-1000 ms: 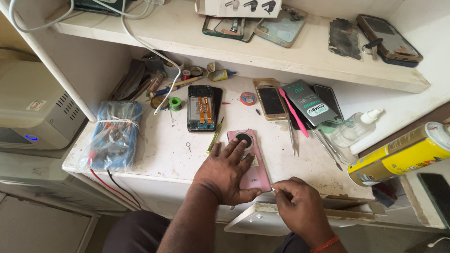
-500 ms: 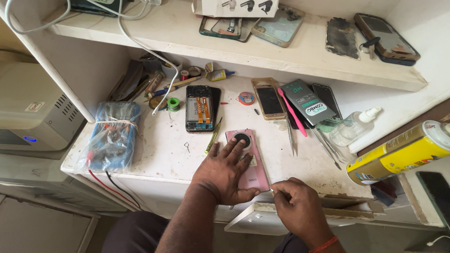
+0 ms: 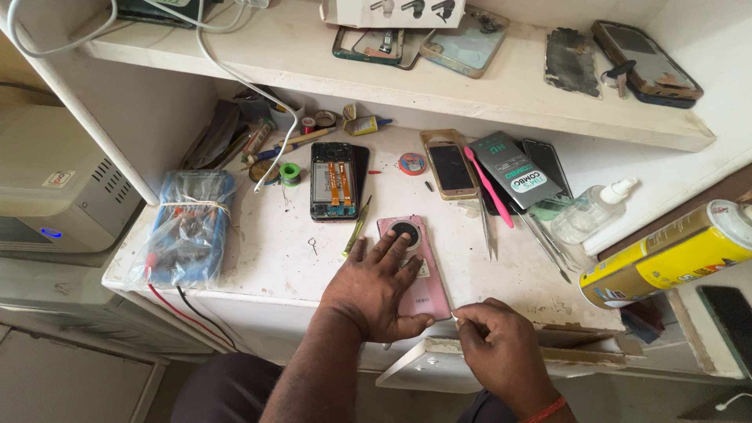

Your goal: The person uses a metal prying tool to carefully separate the back cover of a pink smartphone. They work along the edges and around the camera module, then lift the back cover to expose the internal components.

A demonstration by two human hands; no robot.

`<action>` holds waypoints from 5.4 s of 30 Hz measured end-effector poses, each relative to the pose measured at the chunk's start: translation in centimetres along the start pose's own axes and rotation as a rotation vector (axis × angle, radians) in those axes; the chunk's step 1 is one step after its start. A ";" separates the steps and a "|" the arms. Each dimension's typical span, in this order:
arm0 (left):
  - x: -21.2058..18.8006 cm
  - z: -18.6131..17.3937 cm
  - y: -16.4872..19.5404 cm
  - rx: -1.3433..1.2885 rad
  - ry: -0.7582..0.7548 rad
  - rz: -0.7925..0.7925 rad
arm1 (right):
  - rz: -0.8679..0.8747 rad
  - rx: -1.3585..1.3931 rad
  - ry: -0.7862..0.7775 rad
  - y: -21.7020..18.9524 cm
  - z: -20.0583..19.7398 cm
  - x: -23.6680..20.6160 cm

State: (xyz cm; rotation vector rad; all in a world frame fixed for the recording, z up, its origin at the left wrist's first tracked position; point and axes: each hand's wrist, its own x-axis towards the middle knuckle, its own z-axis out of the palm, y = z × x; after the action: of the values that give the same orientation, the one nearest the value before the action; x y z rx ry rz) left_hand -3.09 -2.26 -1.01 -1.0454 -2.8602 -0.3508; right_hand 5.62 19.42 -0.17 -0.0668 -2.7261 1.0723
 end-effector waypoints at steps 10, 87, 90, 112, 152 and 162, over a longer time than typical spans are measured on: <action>-0.7 0.0 -0.7 -0.037 0.020 0.013 | 0.176 0.551 0.311 2.8 3.0 -1.6; 2.2 -1.0 1.2 -0.089 0.184 0.028 | -0.134 0.101 0.323 3.2 4.0 9.4; 2.4 -0.4 1.1 -0.120 0.197 0.030 | -0.039 0.152 0.290 3.0 3.9 10.0; 2.7 0.8 1.3 -0.125 0.307 0.037 | -0.139 -0.051 0.173 1.4 2.8 11.1; 2.2 0.7 0.5 -0.085 0.229 0.007 | -0.218 -0.213 0.123 0.1 3.6 10.7; 2.3 0.9 0.6 -0.092 0.235 0.006 | -0.205 -0.192 0.125 0.3 3.3 10.7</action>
State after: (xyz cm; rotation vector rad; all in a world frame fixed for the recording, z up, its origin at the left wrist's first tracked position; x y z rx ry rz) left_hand -4.43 -0.15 -1.43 -0.9560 -2.6540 -0.5689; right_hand -5.59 18.70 -0.83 0.1102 -2.6455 0.7246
